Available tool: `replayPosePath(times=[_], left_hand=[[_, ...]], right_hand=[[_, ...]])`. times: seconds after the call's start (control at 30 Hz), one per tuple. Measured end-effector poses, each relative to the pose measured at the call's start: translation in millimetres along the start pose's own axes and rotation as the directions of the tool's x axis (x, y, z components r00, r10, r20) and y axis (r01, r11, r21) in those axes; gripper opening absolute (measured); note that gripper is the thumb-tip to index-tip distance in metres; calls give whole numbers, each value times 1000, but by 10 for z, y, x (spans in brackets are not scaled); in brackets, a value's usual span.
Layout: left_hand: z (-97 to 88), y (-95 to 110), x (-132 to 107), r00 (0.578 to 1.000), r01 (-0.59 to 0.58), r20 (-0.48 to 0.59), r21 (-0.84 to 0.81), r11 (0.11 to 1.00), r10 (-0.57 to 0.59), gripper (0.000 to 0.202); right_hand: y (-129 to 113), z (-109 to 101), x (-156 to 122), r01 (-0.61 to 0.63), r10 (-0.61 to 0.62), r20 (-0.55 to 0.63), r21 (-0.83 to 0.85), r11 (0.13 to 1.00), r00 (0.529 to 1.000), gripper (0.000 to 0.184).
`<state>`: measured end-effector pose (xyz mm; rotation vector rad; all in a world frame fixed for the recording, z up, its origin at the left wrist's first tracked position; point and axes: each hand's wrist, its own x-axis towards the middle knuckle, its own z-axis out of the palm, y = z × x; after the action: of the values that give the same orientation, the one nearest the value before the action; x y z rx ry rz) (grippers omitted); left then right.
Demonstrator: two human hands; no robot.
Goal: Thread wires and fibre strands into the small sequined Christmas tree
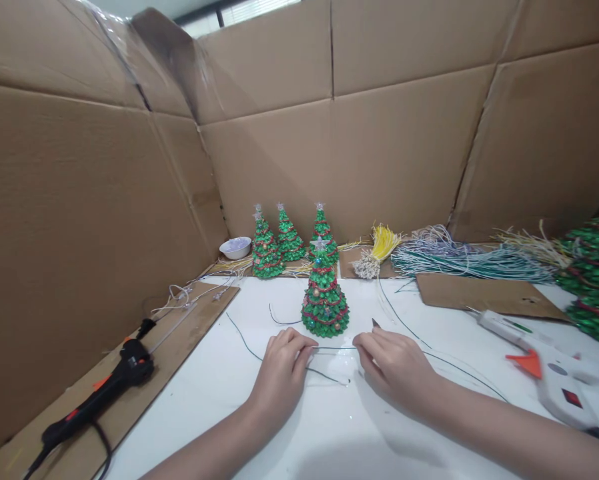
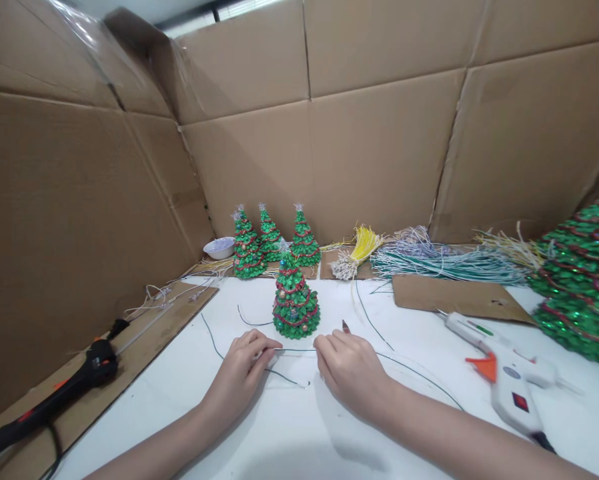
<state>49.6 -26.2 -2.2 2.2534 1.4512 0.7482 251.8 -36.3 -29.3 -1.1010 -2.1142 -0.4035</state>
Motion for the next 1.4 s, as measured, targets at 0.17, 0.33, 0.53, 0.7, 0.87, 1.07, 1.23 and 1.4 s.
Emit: replayPosePath(times=[0.17,0.33,0.53,0.7,0.87,1.07,1.23,1.4], left_hand=[[4,-5,0,999,29,-39,-23,999,-30,25],[9,-6,9,998,53,-43,-57,997,-55,26],[7,14,20,996,44,-77,-77,996,-50,22],[-4,14,18,994,51,-89,-106,993,-60,22],[-19,35,11,995,37,-86,-125,992,-48,21],[-27,59,16,996,33,-74,-139,990,-44,20],[-31,49,13,997,37,-64,-183,982,-50,19],[-7,33,2,998,38,-38,-187,982,-46,19]], right_hand=[[11,24,-9,11,-12,9,26,1000,1000,26],[28,48,-27,20,-20,-2,28,999,1000,25],[45,13,-3,55,-55,-11,0,998,998,28],[56,-10,2,64,-64,-27,22,998,998,26],[62,-6,-14,46,-46,-8,33,998,999,27],[48,-21,-2,13,-13,20,31,999,1000,27],[40,-16,-7,14,-15,14,70,997,1000,26],[38,-9,-22,23,-21,-24,106,994,999,23]])
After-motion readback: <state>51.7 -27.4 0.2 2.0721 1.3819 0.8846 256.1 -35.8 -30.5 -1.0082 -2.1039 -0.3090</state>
